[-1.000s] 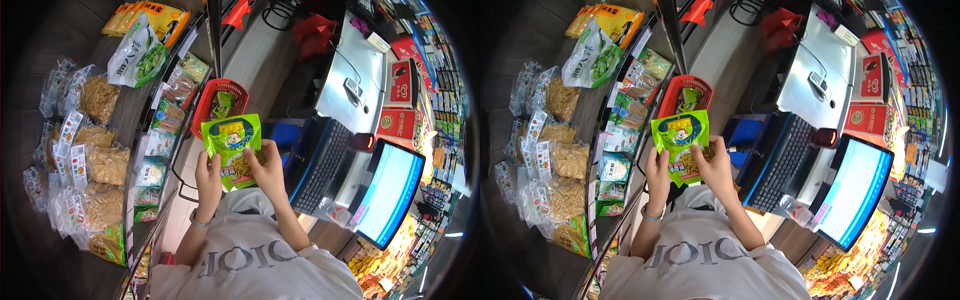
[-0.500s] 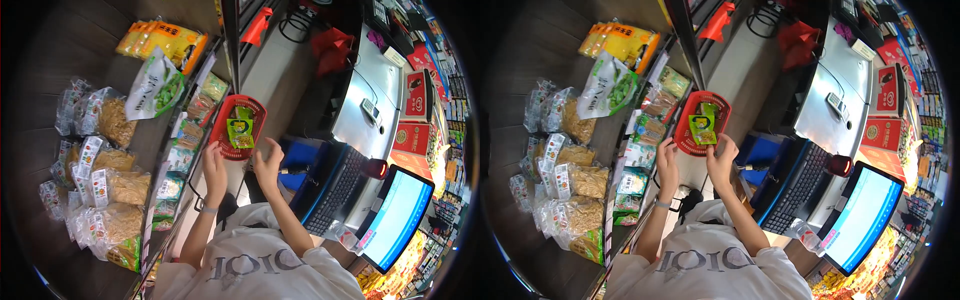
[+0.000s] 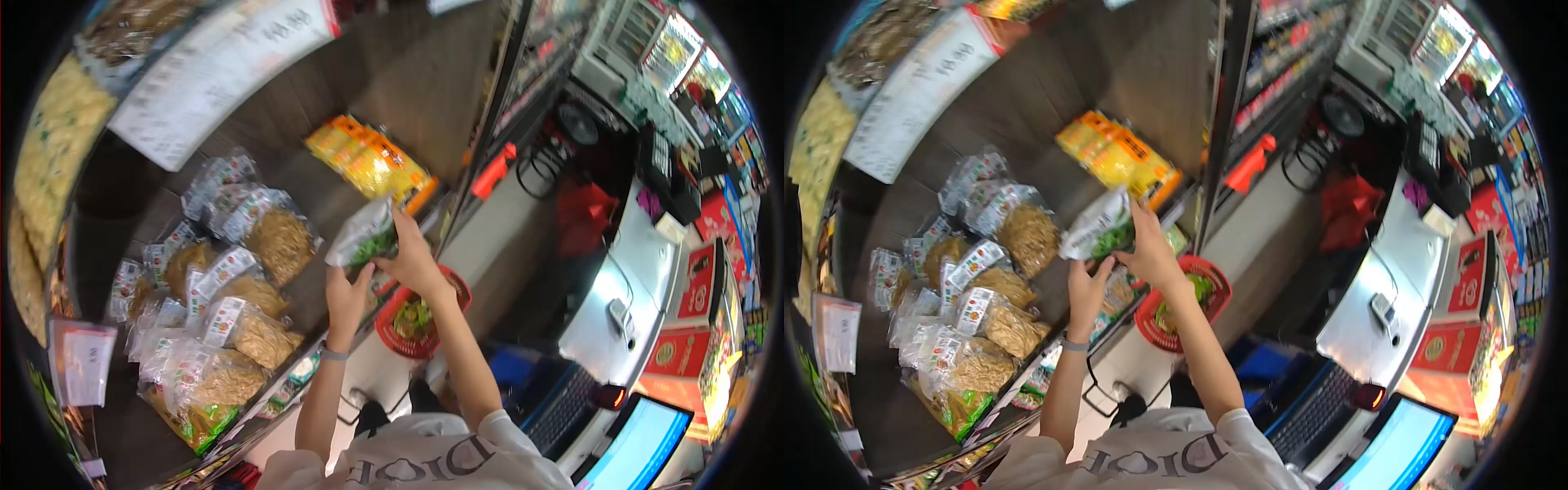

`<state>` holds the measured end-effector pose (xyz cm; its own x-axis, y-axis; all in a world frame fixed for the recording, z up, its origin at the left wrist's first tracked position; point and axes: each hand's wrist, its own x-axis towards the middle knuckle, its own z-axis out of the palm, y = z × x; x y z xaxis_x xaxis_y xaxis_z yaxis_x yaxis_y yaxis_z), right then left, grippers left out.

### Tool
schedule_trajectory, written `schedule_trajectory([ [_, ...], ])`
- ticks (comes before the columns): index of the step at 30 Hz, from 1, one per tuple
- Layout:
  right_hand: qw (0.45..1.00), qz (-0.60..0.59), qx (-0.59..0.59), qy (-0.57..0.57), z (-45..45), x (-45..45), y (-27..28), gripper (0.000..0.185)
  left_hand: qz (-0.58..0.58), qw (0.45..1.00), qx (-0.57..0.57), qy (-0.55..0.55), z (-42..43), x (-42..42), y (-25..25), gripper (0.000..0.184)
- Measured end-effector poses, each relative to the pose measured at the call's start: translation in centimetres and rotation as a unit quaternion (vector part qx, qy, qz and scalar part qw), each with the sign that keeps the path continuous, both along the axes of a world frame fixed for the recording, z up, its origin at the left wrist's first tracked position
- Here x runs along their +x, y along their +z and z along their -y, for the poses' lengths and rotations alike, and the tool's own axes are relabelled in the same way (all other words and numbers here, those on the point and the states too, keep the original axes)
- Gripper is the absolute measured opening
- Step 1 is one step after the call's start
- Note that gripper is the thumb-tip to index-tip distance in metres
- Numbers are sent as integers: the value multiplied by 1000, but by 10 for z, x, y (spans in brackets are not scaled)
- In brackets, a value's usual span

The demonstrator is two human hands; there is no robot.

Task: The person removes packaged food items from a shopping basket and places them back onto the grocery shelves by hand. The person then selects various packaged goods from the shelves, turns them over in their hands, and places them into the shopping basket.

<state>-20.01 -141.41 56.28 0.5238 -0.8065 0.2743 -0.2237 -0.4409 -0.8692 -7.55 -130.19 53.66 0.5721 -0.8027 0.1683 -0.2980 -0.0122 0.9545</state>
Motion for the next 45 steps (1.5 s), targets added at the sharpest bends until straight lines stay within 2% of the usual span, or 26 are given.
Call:
schedule_trajectory([
  [1,1000,-10,7,2,4,9,1,102,41,999,16,-11,6,4,8,45],
  [2,1000,-7,4,13,5,13,0,102,5,999,-35,24,11,-2,13,33],
  [3,1000,-5,0,22,5,16,2,102,19,998,-43,41,14,1,12,32],
  [5,999,-27,13,25,4,20,3,99,68,991,104,54,12,14,9,34],
  [8,999,-11,43,10,-4,21,16,95,30,995,50,82,13,17,0,41],
  [11,1000,1,-7,-2,-16,19,19,95,0,994,33,108,2,4,23,37],
  [13,1000,22,-8,9,-31,14,34,92,39,992,-5,123,-8,-4,36,37],
  [15,992,120,45,0,-48,7,35,90,23,991,-29,130,-22,-13,47,37],
  [17,986,150,67,-1,-73,-2,40,88,-1,991,-29,129,-40,-26,75,32],
  [20,953,242,174,-58,-122,-21,82,86,4,987,-117,105,-67,-41,112,23],
  [23,941,274,185,-75,-166,-43,131,90,-7,988,-141,64,-99,-58,156,28],
  [24,923,325,200,-41,-179,-51,150,94,12,986,-154,53,-110,-63,172,30],
  [25,939,302,159,-40,-189,-62,154,96,12,986,-160,53,-120,-70,187,30],
  [27,900,402,168,9,-211,-78,169,98,-120,971,-202,40,-143,-87,215,32],
  [29,860,467,196,71,-231,-93,152,100,-147,970,-191,23,-167,-100,229,33],
  [31,847,485,209,56,-263,-96,167,96,-158,972,-163,56,-189,-117,231,33],
  [33,759,537,368,21,-289,-102,174,89,-191,963,-183,55,-201,-133,237,33],
  [35,774,530,345,12,-301,-110,169,82,-206,953,-211,67,-212,-139,235,34],
  [37,793,522,316,-7,-313,-115,175,80,-188,960,-208,21,-224,-137,232,39],
  [39,789,538,297,-9,-321,-117,171,76,-85,976,-200,-11,-230,-140,236,52],
  [40,809,522,269,-31,-325,-119,172,75,-45,974,-220,-23,-228,-143,240,72],
  [41,828,504,239,-53,-328,-120,173,74,-43,974,-220,-24,-235,-138,244,72],
  [42,873,464,142,-48,-327,-120,170,70,110,977,-157,-89,-246,-128,251,80],
  [43,873,465,140,-47,-328,-121,172,70,261,949,-90,-150,-254,-123,259,88],
  [44,920,388,44,-33,-330,-122,175,71,207,940,-79,-259,-256,-123,270,98],
  [45,951,304,-51,-19,-330,-124,177,73,110,938,-130,-303,-253,-128,275,94],
])
